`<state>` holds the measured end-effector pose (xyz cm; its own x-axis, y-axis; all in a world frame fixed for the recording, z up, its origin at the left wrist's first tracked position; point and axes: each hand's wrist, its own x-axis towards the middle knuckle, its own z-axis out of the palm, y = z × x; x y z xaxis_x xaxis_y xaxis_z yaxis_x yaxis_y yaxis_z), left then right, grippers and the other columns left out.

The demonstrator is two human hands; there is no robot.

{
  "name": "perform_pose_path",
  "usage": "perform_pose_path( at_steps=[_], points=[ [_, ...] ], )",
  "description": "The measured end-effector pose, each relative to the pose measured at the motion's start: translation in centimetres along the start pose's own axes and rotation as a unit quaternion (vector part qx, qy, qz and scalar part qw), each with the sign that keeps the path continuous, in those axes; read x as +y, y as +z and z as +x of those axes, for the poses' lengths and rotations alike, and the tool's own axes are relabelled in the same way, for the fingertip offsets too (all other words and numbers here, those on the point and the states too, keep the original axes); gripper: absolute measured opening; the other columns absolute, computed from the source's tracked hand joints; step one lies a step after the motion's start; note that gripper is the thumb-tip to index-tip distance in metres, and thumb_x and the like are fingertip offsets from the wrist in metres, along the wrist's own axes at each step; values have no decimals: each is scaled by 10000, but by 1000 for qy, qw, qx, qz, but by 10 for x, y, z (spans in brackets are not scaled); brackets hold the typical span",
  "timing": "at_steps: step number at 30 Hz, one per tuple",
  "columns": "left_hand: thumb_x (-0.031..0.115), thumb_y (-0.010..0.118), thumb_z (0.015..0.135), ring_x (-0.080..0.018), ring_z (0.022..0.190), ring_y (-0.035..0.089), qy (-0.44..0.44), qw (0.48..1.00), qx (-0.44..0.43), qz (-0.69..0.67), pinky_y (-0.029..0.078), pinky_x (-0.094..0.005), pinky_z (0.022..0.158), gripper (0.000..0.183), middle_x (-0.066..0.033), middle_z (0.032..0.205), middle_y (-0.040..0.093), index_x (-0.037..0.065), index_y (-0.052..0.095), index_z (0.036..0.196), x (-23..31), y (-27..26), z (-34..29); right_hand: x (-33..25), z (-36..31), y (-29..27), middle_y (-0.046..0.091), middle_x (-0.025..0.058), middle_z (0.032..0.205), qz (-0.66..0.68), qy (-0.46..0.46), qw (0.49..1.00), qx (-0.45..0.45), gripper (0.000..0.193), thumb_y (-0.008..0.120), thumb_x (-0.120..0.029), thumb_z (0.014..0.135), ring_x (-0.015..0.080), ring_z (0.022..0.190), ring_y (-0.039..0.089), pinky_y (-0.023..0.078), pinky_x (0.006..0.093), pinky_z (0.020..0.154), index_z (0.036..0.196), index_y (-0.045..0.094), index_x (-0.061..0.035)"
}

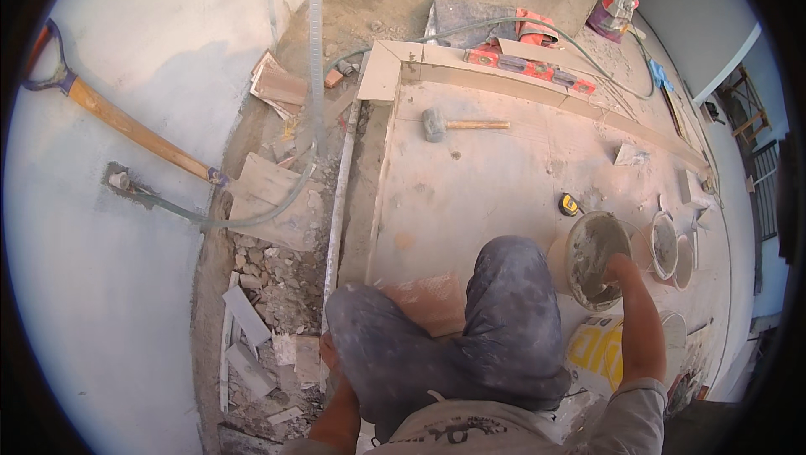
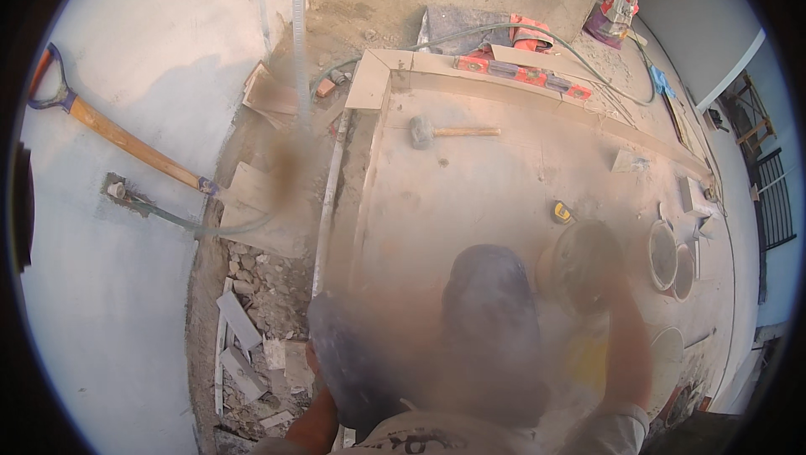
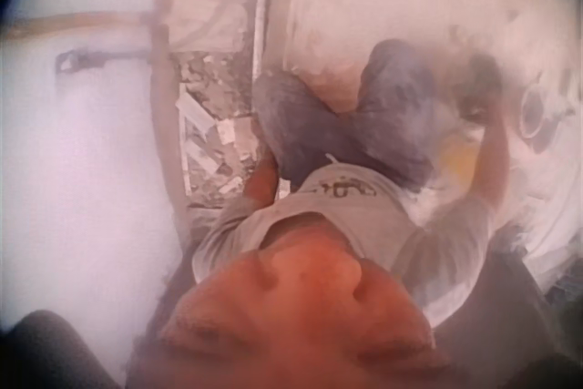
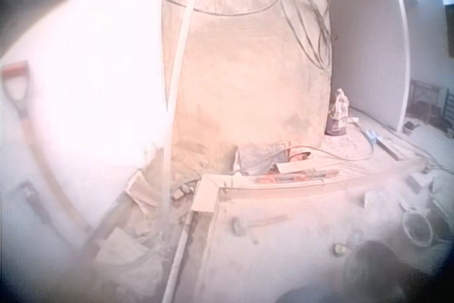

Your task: The person applies cement to the floor and a tile, then places the tile and taps it with a hammer to secure it. They repeat this process for multiple tiles, using a trowel to spread the cement and a hammer to adjust the tiles.

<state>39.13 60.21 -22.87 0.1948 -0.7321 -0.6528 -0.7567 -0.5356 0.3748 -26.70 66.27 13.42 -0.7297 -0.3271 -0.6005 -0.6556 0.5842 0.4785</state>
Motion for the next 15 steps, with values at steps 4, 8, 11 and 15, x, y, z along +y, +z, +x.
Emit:
perform_pose_path(
  at_steps=[4,8,11,15],
  points=[
    [339,542,989,-396,1102,601,-4,1000,3,-4,450,-461,989,508,-300,1181,625,-118,582,1206,3,2,-1,39,15,17,716,217,1074,16,4,999,39,332,786,-186,731,371,1031,689,551,449,900,985,734,20],
    [337,540,991,-397,1109,598,-3,1000,6,-5,448,-461,992,507,-300,1187,623,-118,581,1210,4,1,-1,94,0,77,721,218,920,92,-55,944,312,316,779,-172,727,342,838,725,581,437,743,911,706,75],
    [336,538,992,-399,1114,596,3,1000,8,-4,447,-462,995,506,-301,1191,622,-118,580,1213,6,-2,-1,105,-12,110,677,191,744,303,-109,929,185,296,756,-168,749,305,612,700,564,420,563,811,648,101],
    [334,536,993,-400,1120,594,2,1000,8,-6,445,-462,998,505,-301,1196,620,-117,579,1216,7,-3,-3,72,-27,152,586,144,588,530,8,826,192,367,673,-225,867,261,419,605,492,389,418,695,567,82]
  ],
)
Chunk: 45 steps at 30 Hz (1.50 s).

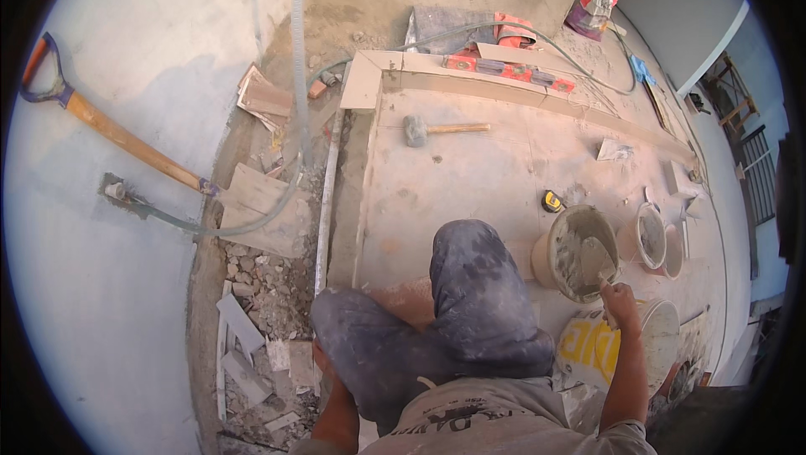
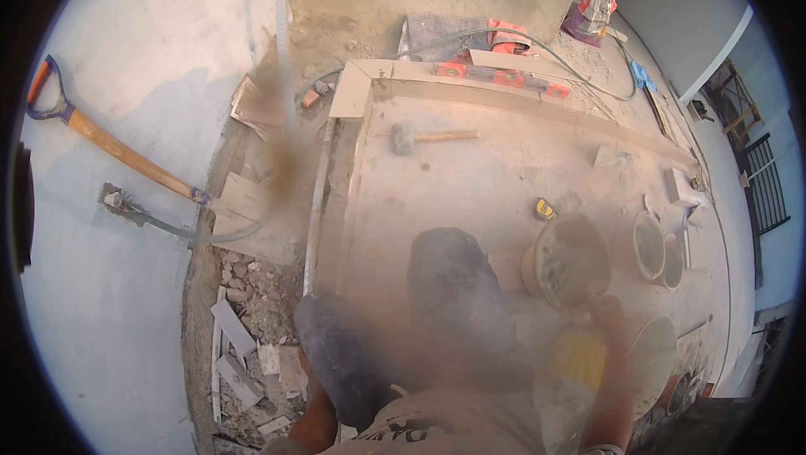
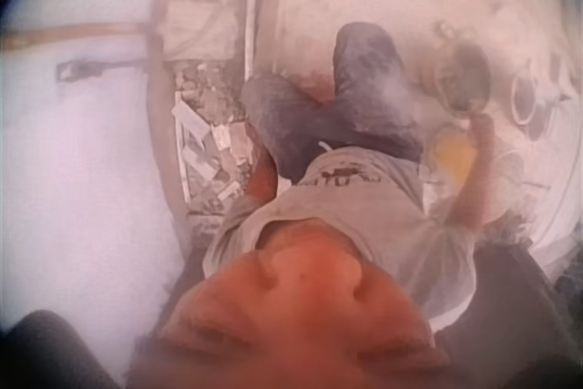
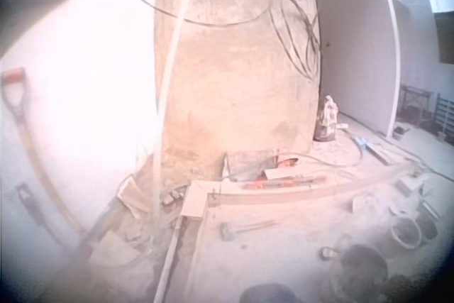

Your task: The person applies cement to the floor and a tile, then places the tile and taps it with a hammer to secure it. They repeat this process for multiple tiles, using a trowel to spread the cement and a hammer to adjust the tiles.

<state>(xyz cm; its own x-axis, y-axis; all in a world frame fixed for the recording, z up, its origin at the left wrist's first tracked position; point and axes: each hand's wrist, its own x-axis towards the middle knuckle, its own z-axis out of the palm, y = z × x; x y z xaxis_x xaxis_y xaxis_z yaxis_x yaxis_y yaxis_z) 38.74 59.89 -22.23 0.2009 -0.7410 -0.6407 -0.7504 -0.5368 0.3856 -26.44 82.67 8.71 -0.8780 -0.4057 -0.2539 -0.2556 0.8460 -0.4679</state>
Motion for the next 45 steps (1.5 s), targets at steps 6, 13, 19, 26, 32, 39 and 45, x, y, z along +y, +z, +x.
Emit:
perform_pose_path(
  at_steps=[6,13,19,26,32,39,45],
  points=[
    [331,533,995,-402,1130,590,9,1000,6,-1,442,-462,1004,504,-302,1204,617,-116,578,1222,-8,-2,-7,0,-31,60,549,119,645,36,-131,989,60,423,656,-372,946,224,495,584,483,364,461,958,524,30],
    [328,529,997,-405,1142,585,27,1000,-5,-12,439,-463,1010,503,-303,1213,614,-115,576,1229,-17,0,-3,-61,-57,50,600,153,765,301,175,937,0,525,553,-472,984,235,565,605,504,377,490,1019,580,51],
    [325,526,999,-407,1152,581,24,1000,-10,-3,437,-464,1015,501,-304,1221,611,-115,575,1235,-20,-1,-3,-49,-56,73,613,176,783,142,91,986,4,446,628,-391,962,286,580,642,517,411,519,1072,506,24],
    [322,523,1001,-410,1163,577,17,1000,4,8,434,-464,1022,500,-305,1231,608,-114,573,1242,-5,-11,-6,-14,-91,178,579,331,1002,38,-33,991,127,407,604,-282,969,539,955,571,450,554,798,1151,446,47],
    [319,520,1003,-412,1173,573,3,1000,6,25,431,-465,1027,499,-306,1239,605,-113,572,1248,-2,-13,-14,38,-84,245,566,300,1160,-80,-36,994,58,496,600,-271,969,458,1088,566,450,484,938,1279,468,93],
    [316,516,1006,-415,1185,568,-5,1000,13,27,428,-465,1033,498,-307,1248,602,-112,570,1255,-3,-21,-16,94,-136,210,452,327,1081,34,30,995,-85,488,650,-265,945,514,1005,472,410,504,895,1172,371,65],
    [313,513,1008,-417,1195,564,-5,1000,15,26,425,-466,1039,497,-308,1256,600,-111,569,1260,-1,-22,-16,50,-162,153,477,300,1093,-66,-124,989,52,421,602,-251,956,460,1020,500,423,489,904,1162,442,80]
  ],
)
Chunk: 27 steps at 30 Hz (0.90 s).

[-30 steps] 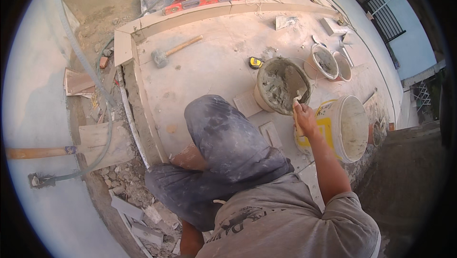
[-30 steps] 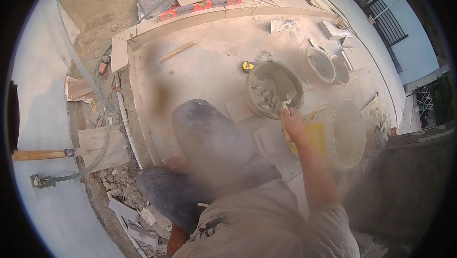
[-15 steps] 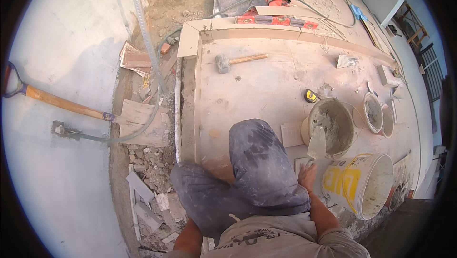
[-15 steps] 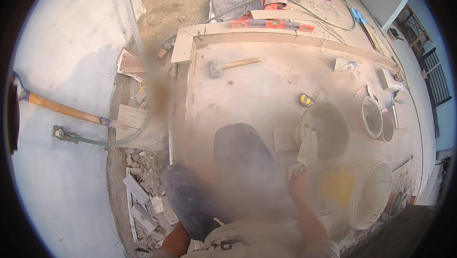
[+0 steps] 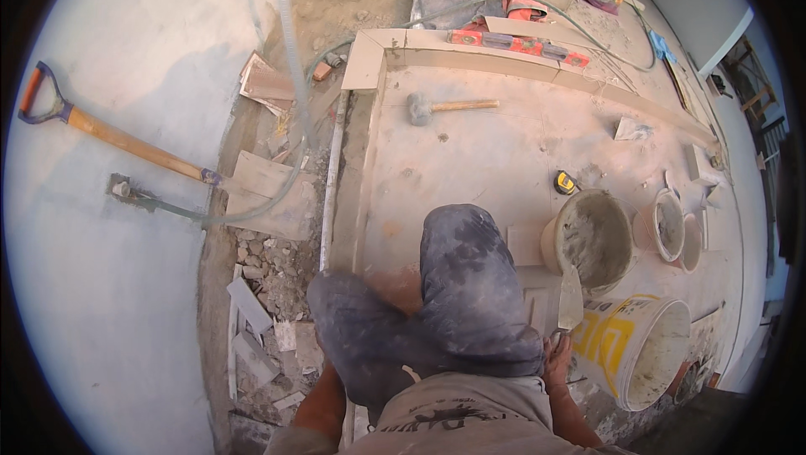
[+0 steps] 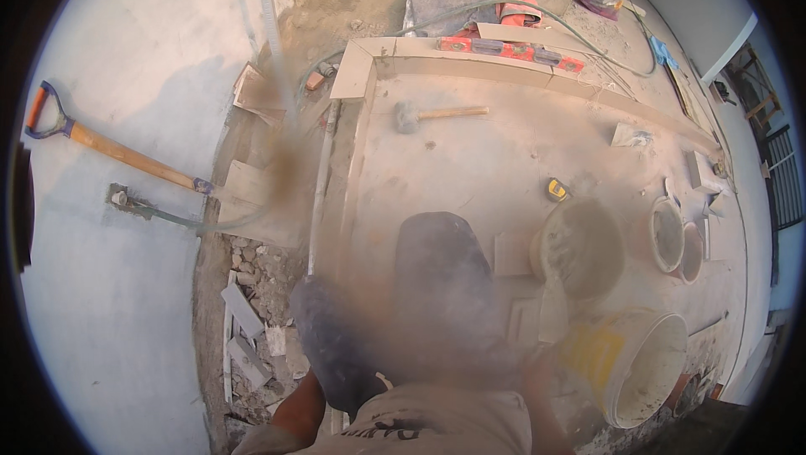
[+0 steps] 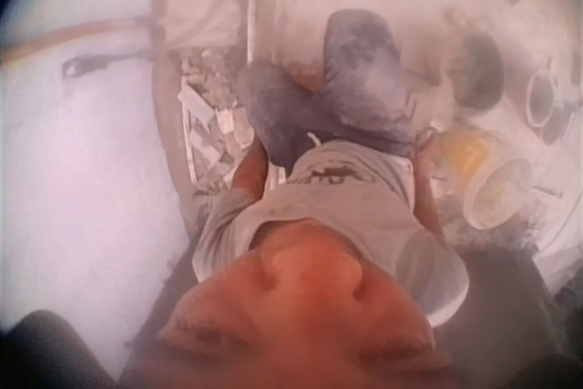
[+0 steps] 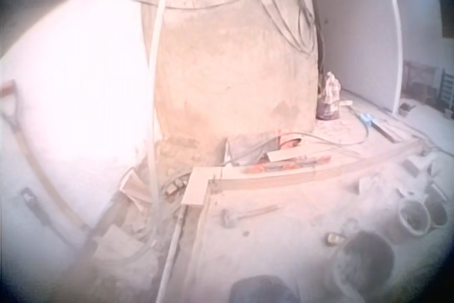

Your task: The person applies cement to the floor and a tile, then places the tile and taps it with a hammer to secure it. They repeat this process for multiple tiles, using a trowel to spread the cement and a hammer to adjust the tiles.

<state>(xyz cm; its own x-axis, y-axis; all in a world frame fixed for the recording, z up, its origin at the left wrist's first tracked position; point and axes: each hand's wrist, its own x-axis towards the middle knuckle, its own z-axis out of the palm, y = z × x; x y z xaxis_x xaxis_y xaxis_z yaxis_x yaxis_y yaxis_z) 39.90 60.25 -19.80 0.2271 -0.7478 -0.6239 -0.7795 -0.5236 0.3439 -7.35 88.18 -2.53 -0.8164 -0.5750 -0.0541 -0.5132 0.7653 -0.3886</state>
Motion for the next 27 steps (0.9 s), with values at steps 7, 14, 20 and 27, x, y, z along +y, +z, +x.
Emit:
perform_pose_path(
  at_steps=[7,14,20,27],
  points=[
    [310,509,1010,-420,1206,560,6,1000,-1,2,422,-467,1045,496,-309,1265,596,-110,567,1267,5,-1,2,-14,79,-25,577,167,872,311,137,939,-60,347,524,-323,1014,288,815,592,494,404,757,1014,557,22],
    [307,506,1012,-423,1218,555,8,1000,-1,-4,419,-467,1051,495,-311,1275,593,-109,565,1274,14,-2,9,48,21,-1,521,50,713,272,182,940,-97,305,506,-348,1025,172,425,531,453,306,390,918,542,-65],
    [304,503,1014,-425,1228,551,14,1000,1,-15,416,-468,1057,495,-312,1283,590,-109,564,1280,23,-6,18,-69,106,-68,530,43,714,404,148,899,-80,264,572,-313,995,158,427,534,454,305,383,864,536,-87],
    [301,499,1016,-428,1239,547,20,999,2,-33,413,-468,1063,494,-313,1292,587,-108,562,1287,17,-6,17,-265,303,-149,544,6,812,465,-97,879,41,325,619,-370,1000,96,607,493,447,249,570,1043,598,-49]
  ],
)
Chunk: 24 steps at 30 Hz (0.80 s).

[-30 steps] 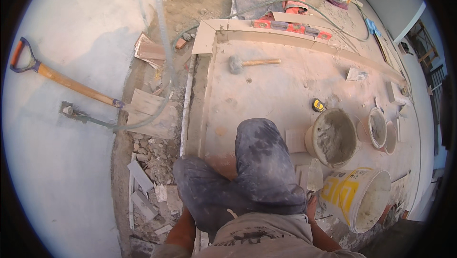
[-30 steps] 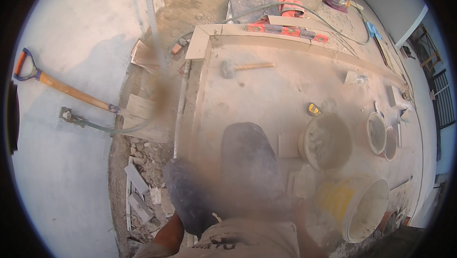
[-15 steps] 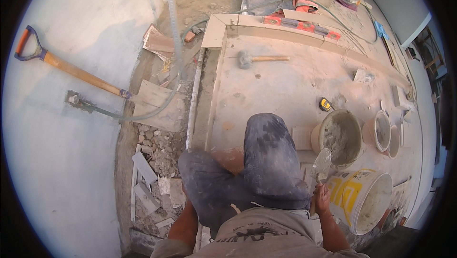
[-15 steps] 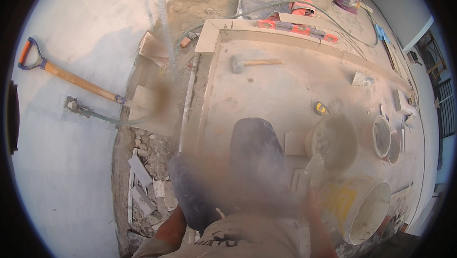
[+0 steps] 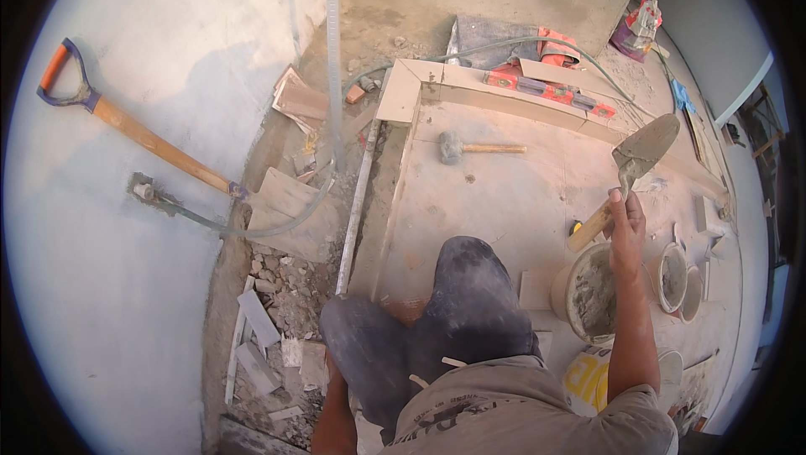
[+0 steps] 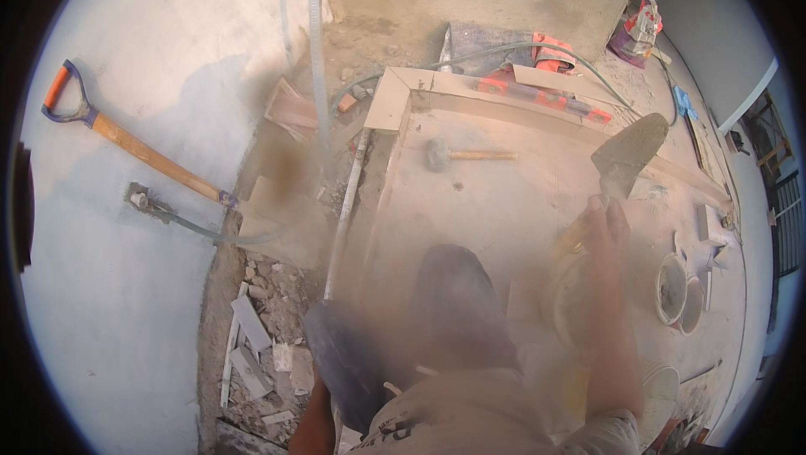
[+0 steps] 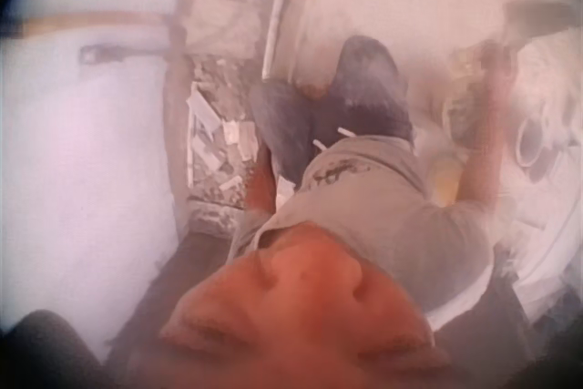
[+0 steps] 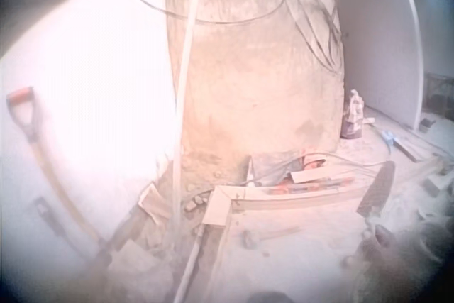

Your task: The person applies cement to the floor and a tile, then places the tile and taps it with a hammer to secure it. They repeat this process for multiple tiles, using a trowel to spread the cement and a hammer to adjust the tiles.

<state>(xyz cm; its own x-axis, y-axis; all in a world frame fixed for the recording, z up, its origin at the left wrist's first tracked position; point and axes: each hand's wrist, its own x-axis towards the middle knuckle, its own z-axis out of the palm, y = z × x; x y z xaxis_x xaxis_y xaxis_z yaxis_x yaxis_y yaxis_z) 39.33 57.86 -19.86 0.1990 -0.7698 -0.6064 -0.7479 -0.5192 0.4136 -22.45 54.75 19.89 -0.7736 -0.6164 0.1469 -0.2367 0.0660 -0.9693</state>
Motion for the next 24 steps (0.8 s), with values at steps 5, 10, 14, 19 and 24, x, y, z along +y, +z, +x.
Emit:
perform_pose_path(
  at_steps=[5,10,14,19,24],
  points=[
    [298,496,1018,-430,1248,544,38,994,103,-17,411,-469,1067,493,-313,1299,585,-107,561,1292,22,-62,-15,-5,95,63,604,54,917,-82,-38,985,-144,364,614,-339,1014,95,702,560,489,256,640,1165,595,-9],
    [276,569,1009,-250,837,661,82,957,270,-59,517,-355,783,380,-174,972,678,-82,638,1116,176,-125,15,55,196,133,618,69,974,-78,-51,979,-179,362,611,-324,1019,94,726,567,504,256,659,1184,590,-2],
    [214,617,1008,-100,841,619,181,941,125,-258,500,-265,777,304,-43,983,662,-47,629,1164,379,-89,72,96,254,182,671,114,945,-106,-44,976,-185,471,586,-411,1006,153,750,623,513,301,693,1197,613,18],
    [386,672,975,-146,920,650,150,905,-111,-381,517,-293,845,499,-59,1054,667,-52,618,1209,601,-6,148,129,305,246,679,102,934,-63,-60,977,-195,458,604,-395,999,150,746,615,504,298,707,1218,615,7],
    [425,652,962,-287,1202,572,68,851,-195,-483,473,-378,1024,699,-198,1354,537,-24,425,1447,736,46,226,148,346,284,676,75,960,-66,-98,965,-232,407,623,-321,1008,113,769,597,509,270,708,1255,606,1]
  ],
)
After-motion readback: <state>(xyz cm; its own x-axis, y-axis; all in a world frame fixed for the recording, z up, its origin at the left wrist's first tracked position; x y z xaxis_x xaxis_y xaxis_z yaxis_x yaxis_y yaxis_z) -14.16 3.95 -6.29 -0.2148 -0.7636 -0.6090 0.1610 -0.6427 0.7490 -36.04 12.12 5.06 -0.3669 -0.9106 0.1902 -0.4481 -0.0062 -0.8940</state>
